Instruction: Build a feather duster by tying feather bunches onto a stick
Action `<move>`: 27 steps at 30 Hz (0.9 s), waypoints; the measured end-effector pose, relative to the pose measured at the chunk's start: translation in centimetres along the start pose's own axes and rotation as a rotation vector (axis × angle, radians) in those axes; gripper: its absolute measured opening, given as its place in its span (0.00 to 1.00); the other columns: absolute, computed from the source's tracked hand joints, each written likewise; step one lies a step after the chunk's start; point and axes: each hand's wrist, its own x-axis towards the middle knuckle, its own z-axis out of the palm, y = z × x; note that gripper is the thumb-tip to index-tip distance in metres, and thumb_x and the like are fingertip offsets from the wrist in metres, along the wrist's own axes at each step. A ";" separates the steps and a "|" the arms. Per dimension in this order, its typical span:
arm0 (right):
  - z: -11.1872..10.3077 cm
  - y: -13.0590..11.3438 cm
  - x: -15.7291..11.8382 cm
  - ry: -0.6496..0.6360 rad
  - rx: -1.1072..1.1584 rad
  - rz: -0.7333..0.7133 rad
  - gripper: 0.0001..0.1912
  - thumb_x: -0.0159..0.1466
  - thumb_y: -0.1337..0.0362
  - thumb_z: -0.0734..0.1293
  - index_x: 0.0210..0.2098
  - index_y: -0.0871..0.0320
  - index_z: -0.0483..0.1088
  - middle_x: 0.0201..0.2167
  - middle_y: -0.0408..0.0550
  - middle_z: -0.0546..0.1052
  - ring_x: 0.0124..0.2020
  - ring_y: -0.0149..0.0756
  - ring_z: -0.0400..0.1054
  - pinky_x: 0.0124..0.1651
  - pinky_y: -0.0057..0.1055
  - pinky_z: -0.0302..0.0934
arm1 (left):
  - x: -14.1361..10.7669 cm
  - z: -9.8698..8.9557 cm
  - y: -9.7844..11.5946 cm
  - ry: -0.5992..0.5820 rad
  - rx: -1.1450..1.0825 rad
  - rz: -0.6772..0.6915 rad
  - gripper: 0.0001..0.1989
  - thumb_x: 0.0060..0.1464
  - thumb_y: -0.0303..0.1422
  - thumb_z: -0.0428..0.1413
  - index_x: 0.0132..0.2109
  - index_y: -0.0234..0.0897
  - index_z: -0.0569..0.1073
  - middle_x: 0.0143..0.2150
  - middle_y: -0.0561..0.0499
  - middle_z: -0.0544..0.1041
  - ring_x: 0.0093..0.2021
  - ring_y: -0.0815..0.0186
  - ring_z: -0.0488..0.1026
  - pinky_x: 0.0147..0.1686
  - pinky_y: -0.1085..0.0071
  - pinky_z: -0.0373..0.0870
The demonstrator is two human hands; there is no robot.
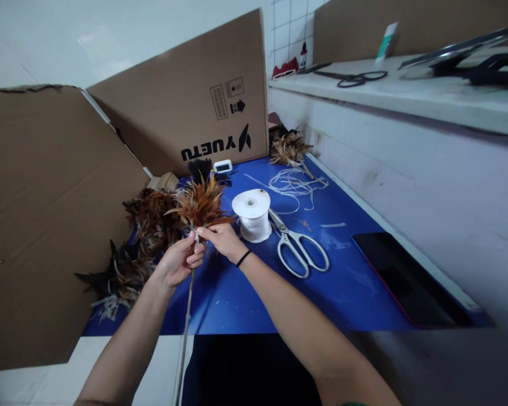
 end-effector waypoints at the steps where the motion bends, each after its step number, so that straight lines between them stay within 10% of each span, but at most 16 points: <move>1: 0.0 0.1 0.2 0.001 -0.025 -0.024 0.19 0.57 0.54 0.63 0.18 0.63 0.67 0.16 0.39 0.62 0.21 0.24 0.53 0.25 0.24 0.49 | 0.2 -0.1 0.0 0.001 0.013 0.015 0.15 0.52 0.42 0.56 0.32 0.33 0.65 0.21 0.57 0.64 0.14 0.81 0.51 0.14 0.82 0.47; 16: -0.2 1.2 0.6 0.209 -0.328 -0.005 0.22 0.55 0.52 0.65 0.13 0.61 0.61 0.13 0.36 0.54 0.18 0.24 0.46 0.21 0.25 0.42 | 2.0 -0.4 -1.2 0.152 0.137 0.141 0.19 0.46 0.44 0.59 0.31 0.34 0.62 0.18 0.61 0.60 0.12 0.82 0.47 0.13 0.82 0.39; 27: -0.1 1.9 0.6 0.217 -0.252 0.022 0.09 0.53 0.63 0.65 0.27 0.63 0.75 0.17 0.41 0.69 0.20 0.26 0.57 0.24 0.25 0.51 | 2.5 -1.2 -1.3 0.160 0.073 0.122 0.18 0.46 0.43 0.59 0.30 0.34 0.62 0.18 0.61 0.59 0.12 0.82 0.46 0.12 0.82 0.39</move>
